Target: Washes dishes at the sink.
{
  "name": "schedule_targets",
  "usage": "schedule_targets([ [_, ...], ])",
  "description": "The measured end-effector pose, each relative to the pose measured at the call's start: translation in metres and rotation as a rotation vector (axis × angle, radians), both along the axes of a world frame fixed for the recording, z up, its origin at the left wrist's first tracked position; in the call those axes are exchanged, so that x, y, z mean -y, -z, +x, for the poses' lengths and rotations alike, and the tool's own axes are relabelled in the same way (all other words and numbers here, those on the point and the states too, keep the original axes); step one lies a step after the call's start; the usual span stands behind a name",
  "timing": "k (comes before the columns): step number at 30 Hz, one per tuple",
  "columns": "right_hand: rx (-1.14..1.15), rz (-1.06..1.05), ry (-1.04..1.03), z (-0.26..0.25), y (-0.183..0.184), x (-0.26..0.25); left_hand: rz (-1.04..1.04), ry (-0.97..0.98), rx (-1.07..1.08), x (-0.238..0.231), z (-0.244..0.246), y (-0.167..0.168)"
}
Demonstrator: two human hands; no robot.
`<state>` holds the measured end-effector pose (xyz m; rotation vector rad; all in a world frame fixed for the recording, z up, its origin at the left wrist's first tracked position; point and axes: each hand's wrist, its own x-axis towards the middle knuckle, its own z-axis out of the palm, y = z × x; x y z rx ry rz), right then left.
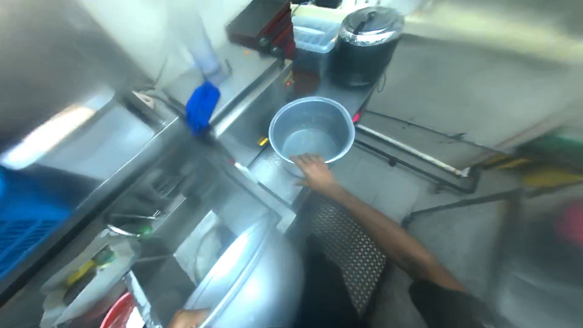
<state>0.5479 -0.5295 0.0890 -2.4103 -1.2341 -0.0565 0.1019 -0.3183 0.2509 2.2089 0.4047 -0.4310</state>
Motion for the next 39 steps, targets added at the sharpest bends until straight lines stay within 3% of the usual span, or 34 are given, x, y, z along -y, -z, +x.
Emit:
schedule_targets([
  [2,0.029,-0.205,0.044,0.055,0.041,0.040,0.079,0.130,0.005,0.013,0.044,0.002],
  [4,0.072,-0.286,0.020,0.101,0.056,0.074,0.176,0.262,0.007,0.027,0.087,0.003],
  [11,0.023,-0.341,0.091,0.205,0.047,0.105,0.496,0.670,0.226,0.059,0.200,0.047],
  [18,0.011,-0.292,0.212,0.278,0.047,0.097,0.464,0.804,0.218,0.065,0.289,0.107],
  [22,-0.027,-0.300,0.259,0.303,0.045,0.080,0.538,0.787,0.376,0.052,0.318,0.151],
  [26,-0.032,-0.311,0.288,0.315,0.052,0.067,0.562,0.751,0.463,0.031,0.342,0.201],
  [32,0.048,-0.077,0.211,0.313,0.069,0.070,0.538,0.687,0.394,0.024,0.362,0.236],
  [35,0.063,0.012,0.252,0.262,0.065,0.055,0.526,0.660,0.398,0.027,0.359,0.249],
  [39,-0.044,-0.063,0.204,0.157,0.071,0.027,0.508,0.545,0.458,0.030,0.352,0.258],
])
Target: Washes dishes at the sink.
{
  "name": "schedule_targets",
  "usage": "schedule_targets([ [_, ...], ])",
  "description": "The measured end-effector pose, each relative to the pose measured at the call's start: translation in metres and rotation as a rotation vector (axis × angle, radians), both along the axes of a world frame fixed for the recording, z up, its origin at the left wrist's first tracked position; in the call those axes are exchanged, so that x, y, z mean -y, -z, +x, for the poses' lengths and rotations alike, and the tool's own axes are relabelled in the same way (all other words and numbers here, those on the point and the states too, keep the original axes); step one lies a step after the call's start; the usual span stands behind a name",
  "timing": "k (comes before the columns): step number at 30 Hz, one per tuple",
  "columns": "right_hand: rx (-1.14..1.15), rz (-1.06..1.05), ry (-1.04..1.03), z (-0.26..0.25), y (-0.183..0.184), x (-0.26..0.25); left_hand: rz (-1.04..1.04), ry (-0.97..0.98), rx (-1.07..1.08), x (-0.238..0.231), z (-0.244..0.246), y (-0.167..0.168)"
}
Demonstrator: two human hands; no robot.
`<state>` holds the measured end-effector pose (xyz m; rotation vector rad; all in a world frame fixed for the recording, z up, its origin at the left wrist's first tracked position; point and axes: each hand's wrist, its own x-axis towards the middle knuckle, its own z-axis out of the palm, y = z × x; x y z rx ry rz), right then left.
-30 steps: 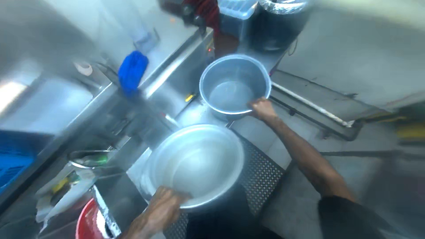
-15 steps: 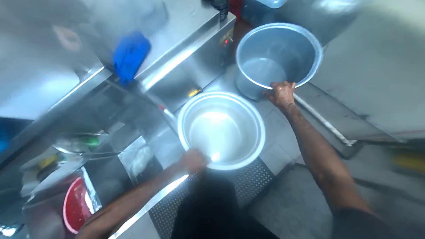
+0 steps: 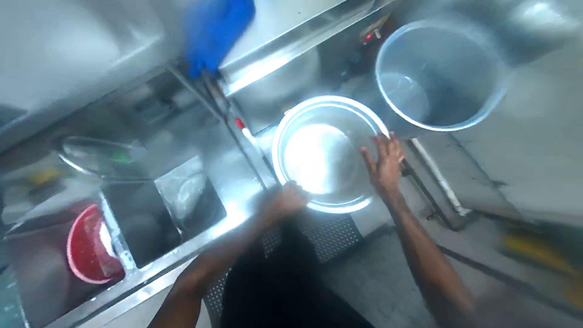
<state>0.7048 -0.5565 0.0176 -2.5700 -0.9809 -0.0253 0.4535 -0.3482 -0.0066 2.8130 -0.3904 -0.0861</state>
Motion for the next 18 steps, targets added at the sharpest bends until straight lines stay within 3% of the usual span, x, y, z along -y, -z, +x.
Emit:
schedule_targets([
  [5,-0.132,0.013,0.032,-0.081,0.004,-0.042,-0.153,-0.289,0.160,0.004,-0.027,0.003],
  [9,-0.147,0.141,0.016,-0.137,-0.013,-0.077,-0.539,-0.508,0.339,-0.043,-0.119,-0.006],
  [12,-0.096,0.308,-0.052,-0.196,-0.021,-0.106,-0.900,-0.772,0.170,-0.115,-0.225,0.033],
  [15,-0.141,0.485,-0.138,-0.268,-0.010,-0.146,-1.433,-1.312,-0.009,-0.218,-0.313,0.072],
  [17,-0.335,0.617,-0.170,-0.325,0.003,-0.184,-1.843,-1.658,0.084,-0.297,-0.342,0.093],
  [18,-0.452,0.658,-0.191,-0.351,0.012,-0.205,-2.008,-1.732,0.206,-0.336,-0.348,0.107],
])
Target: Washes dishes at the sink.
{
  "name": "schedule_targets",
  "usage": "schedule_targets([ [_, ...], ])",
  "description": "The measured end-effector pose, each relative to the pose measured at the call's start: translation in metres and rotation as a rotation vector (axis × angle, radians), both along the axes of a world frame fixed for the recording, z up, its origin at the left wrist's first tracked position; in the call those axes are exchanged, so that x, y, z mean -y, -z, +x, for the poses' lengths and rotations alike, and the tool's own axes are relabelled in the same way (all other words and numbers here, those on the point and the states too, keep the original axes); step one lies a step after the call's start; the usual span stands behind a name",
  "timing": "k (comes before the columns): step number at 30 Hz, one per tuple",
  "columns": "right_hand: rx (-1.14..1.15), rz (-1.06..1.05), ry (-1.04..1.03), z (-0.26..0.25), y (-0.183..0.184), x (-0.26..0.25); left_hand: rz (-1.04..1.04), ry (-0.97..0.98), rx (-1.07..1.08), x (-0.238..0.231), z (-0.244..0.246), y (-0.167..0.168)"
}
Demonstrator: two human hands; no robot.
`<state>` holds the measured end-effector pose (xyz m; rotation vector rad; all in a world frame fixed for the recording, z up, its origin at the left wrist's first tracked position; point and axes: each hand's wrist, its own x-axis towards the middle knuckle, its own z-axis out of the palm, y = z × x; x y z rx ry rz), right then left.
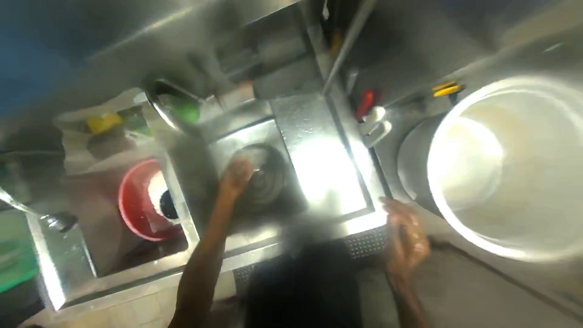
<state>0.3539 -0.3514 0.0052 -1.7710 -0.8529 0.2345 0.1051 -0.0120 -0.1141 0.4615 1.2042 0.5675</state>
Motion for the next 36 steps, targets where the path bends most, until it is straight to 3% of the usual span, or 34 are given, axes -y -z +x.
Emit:
schedule_targets([
  [3,-0.215,0.026,-0.236,-0.063,0.037,-0.068,-0.002,-0.248,0.237,-0.089,0.019,0.011],
  [6,-0.204,-0.202,-0.463,-0.091,0.071,-0.132,0.032,-0.228,0.518,-0.123,0.065,-0.012],
  [8,-0.168,-0.368,-0.564,-0.096,0.100,-0.169,0.093,-0.098,0.481,-0.122,0.083,-0.024],
  [12,-0.195,-0.428,-0.578,-0.094,0.159,-0.234,0.408,0.297,0.098,-0.083,0.042,-0.009],
  [14,-0.330,-0.364,-0.555,-0.102,0.175,-0.258,0.620,0.526,-0.316,-0.039,-0.019,0.031],
  [16,-0.630,-0.355,-0.604,-0.116,0.169,-0.291,0.587,0.901,-0.620,0.009,-0.078,0.091],
  [18,-1.010,-0.408,-0.708,-0.130,0.158,-0.335,0.343,1.401,-0.558,0.049,-0.105,0.121],
  [19,-1.220,-0.399,-0.754,-0.138,0.169,-0.361,0.300,1.520,-0.507,0.066,-0.110,0.132],
  [21,-1.584,-0.347,-0.751,-0.154,0.183,-0.403,0.348,1.524,-0.413,0.091,-0.110,0.135],
  [23,-1.744,-0.244,-0.672,-0.161,0.186,-0.436,0.493,1.488,-0.410,0.102,-0.096,0.143],
  [27,-1.633,-0.281,-0.653,-0.171,0.181,-0.470,0.567,1.648,-0.608,0.097,-0.055,0.095],
  [28,-1.479,-0.355,-0.670,-0.173,0.176,-0.468,0.655,1.591,-0.623,0.102,-0.058,0.094],
  [30,-0.893,-0.558,-0.761,-0.170,0.155,-0.456,0.735,1.492,-0.654,0.110,-0.058,0.099],
  [31,-0.587,-0.688,-0.818,-0.166,0.141,-0.451,0.711,1.487,-0.686,0.110,-0.055,0.101],
  [32,-0.422,-0.779,-0.833,-0.165,0.128,-0.446,0.657,1.506,-0.721,0.109,-0.053,0.104],
  [34,-0.297,-0.829,-0.838,-0.166,0.123,-0.435,0.562,1.574,-0.767,0.106,-0.055,0.122],
  [36,-0.292,-0.766,-0.855,-0.167,0.133,-0.424,0.515,1.656,-0.733,0.100,-0.057,0.118],
])
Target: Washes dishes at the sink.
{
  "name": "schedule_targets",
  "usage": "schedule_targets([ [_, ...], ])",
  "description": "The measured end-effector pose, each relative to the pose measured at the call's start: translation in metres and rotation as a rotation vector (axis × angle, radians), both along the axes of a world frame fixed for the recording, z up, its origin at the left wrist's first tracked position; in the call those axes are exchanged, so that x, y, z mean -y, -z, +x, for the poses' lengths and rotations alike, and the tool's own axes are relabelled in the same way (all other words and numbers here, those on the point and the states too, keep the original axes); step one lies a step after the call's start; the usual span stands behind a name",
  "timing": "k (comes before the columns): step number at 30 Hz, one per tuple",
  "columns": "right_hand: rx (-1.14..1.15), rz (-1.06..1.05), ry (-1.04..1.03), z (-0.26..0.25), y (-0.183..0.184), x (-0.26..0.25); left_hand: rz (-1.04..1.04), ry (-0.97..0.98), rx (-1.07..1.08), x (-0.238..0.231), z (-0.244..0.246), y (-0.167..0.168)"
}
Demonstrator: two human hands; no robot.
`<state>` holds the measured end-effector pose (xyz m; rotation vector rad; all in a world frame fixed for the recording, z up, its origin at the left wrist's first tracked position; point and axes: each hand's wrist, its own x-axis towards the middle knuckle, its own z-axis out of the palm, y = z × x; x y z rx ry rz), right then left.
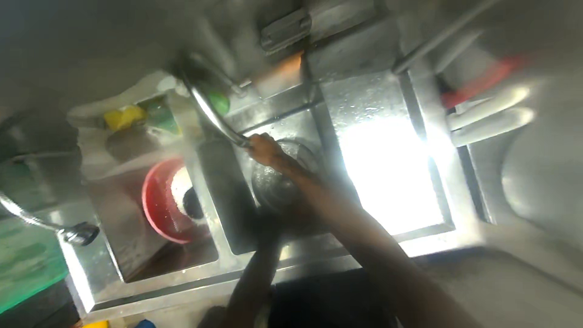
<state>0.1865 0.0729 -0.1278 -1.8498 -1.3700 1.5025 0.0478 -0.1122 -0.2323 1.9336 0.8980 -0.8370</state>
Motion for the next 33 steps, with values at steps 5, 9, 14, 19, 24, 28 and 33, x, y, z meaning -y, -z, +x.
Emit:
schedule_targets([
  [5,-0.420,0.244,0.215,0.003,0.042,0.019,0.040,-0.067,0.291,-0.036,0.002,-0.026],
  [9,-0.638,0.297,0.431,0.004,0.021,0.035,0.073,-0.467,0.346,-0.109,0.008,-0.066],
  [14,-0.414,0.300,0.472,-0.015,-0.032,0.063,0.131,-0.859,0.301,-0.178,-0.006,-0.083],
  [19,-0.233,0.331,0.454,-0.020,-0.026,0.068,0.196,-1.008,0.615,-0.177,0.009,-0.055],
  [24,-0.122,0.374,0.506,-0.020,-0.026,0.079,0.147,-0.991,0.442,-0.213,0.073,-0.104],
  [28,-0.017,0.382,0.493,-0.030,-0.028,0.090,-0.015,-0.932,0.574,-0.235,0.069,-0.045],
  [33,-0.156,0.327,0.346,-0.026,-0.028,0.108,0.086,-1.056,0.459,-0.233,0.070,-0.054],
])
